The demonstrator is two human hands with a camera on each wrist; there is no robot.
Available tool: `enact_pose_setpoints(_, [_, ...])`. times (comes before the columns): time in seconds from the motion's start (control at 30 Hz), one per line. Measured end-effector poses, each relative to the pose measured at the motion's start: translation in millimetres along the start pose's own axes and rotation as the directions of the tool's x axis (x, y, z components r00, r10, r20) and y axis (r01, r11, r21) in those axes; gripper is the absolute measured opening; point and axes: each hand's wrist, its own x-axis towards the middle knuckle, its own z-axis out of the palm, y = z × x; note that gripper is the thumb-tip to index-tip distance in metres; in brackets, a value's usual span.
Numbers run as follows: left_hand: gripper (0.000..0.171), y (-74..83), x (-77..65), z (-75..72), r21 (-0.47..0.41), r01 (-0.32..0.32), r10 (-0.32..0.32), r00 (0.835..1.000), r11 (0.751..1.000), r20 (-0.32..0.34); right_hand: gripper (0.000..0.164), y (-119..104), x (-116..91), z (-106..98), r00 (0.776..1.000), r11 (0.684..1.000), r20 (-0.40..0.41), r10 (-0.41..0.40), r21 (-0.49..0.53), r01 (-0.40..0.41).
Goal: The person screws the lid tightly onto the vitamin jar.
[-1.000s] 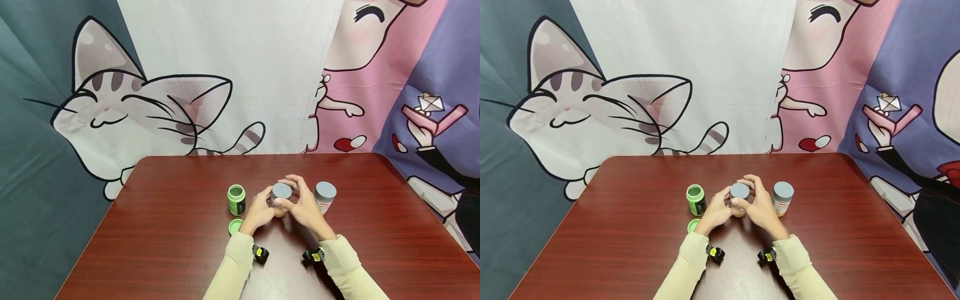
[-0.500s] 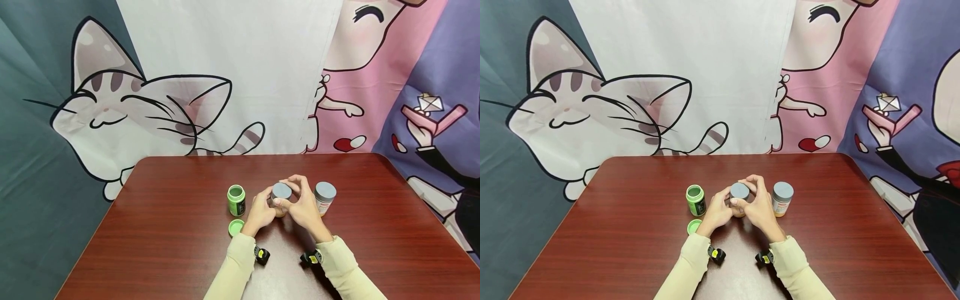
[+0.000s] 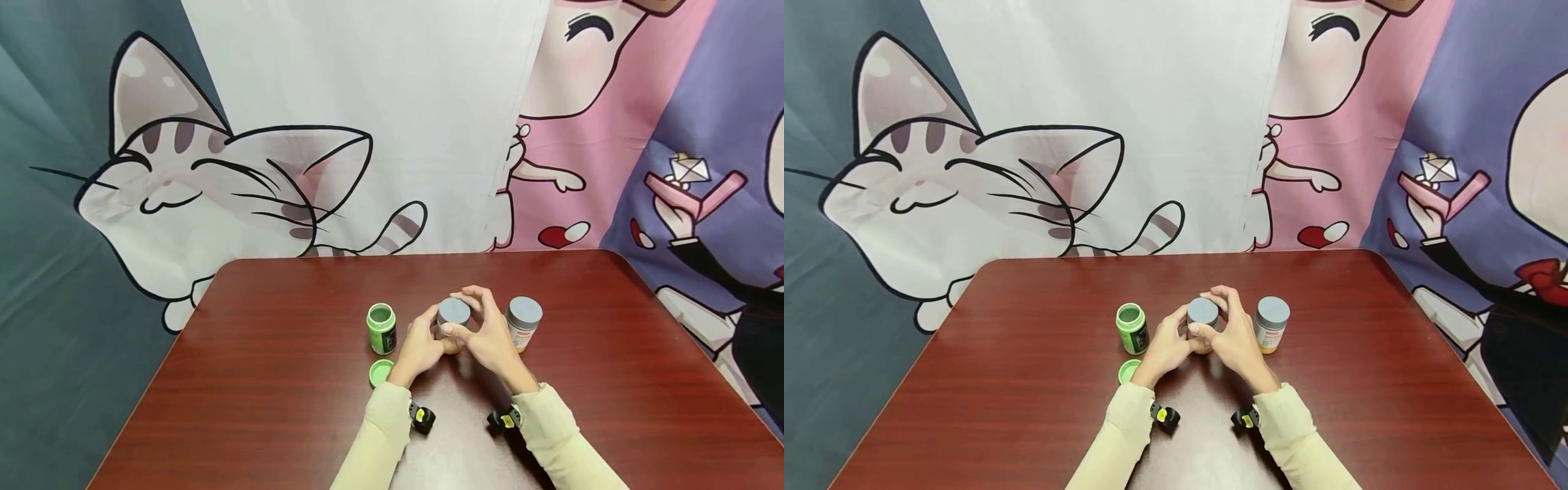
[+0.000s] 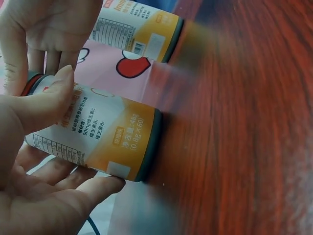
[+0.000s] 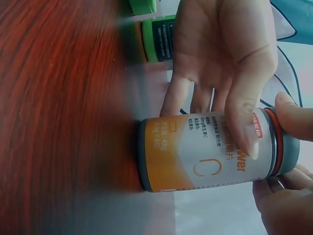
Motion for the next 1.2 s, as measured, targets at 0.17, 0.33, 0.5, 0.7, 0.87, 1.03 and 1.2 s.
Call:
enact_pose_setpoints(0.17, [0.065,-0.9,-1.4,-3.8,-0.131,0.025,-0.016,0.998,0.991,0.063,0.065,10.2,-0.5,-1.2,1.0,0.999,0.016,-0.019,-0.04,0.019])
enact_pose_setpoints(0.33, [0.079,8.7,-3.1,-11.5,-0.059,0.074,-0.07,0.995,0.995,0.07,0.074,18.8,0.2,-4.7,1.0,0.988,-0.014,-0.014,-0.157,0.011])
enact_pose_setpoints(0.5, [0.092,18.5,-5.2,-18.3,0.067,0.072,-0.074,0.996,0.995,0.039,0.07,7.6,0.9,-7.8,0.989,0.987,-0.105,-0.1,-0.137,0.085])
enact_pose_setpoints(0.7, [0.096,26.3,-5.3,-22.3,0.143,-0.052,0.056,0.998,0.988,-0.022,0.057,-8.9,-1.0,-8.2,0.971,0.98,-0.142,-0.194,-0.066,0.186])
enact_pose_setpoints(0.87, [0.091,33.4,-4.1,-24.3,0.191,-0.15,0.164,0.984,0.97,-0.063,0.048,-17.3,-4.0,-3.5,0.965,0.977,-0.152,-0.212,-0.023,0.211])
enact_pose_setpoints(1.03, [0.07,46.3,-5.5,-31.6,0.135,-0.318,0.339,0.922,0.938,-0.185,0.038,-39.7,-8.4,6.6,0.951,0.957,-0.157,-0.266,0.079,0.281])
enact_pose_setpoints(1.2, [0.045,67.6,-15.3,-47.6,0.029,-0.444,0.421,0.826,0.896,-0.374,0.034,-31.9,-10.0,15.7,0.962,0.948,-0.089,-0.259,0.167,0.271])
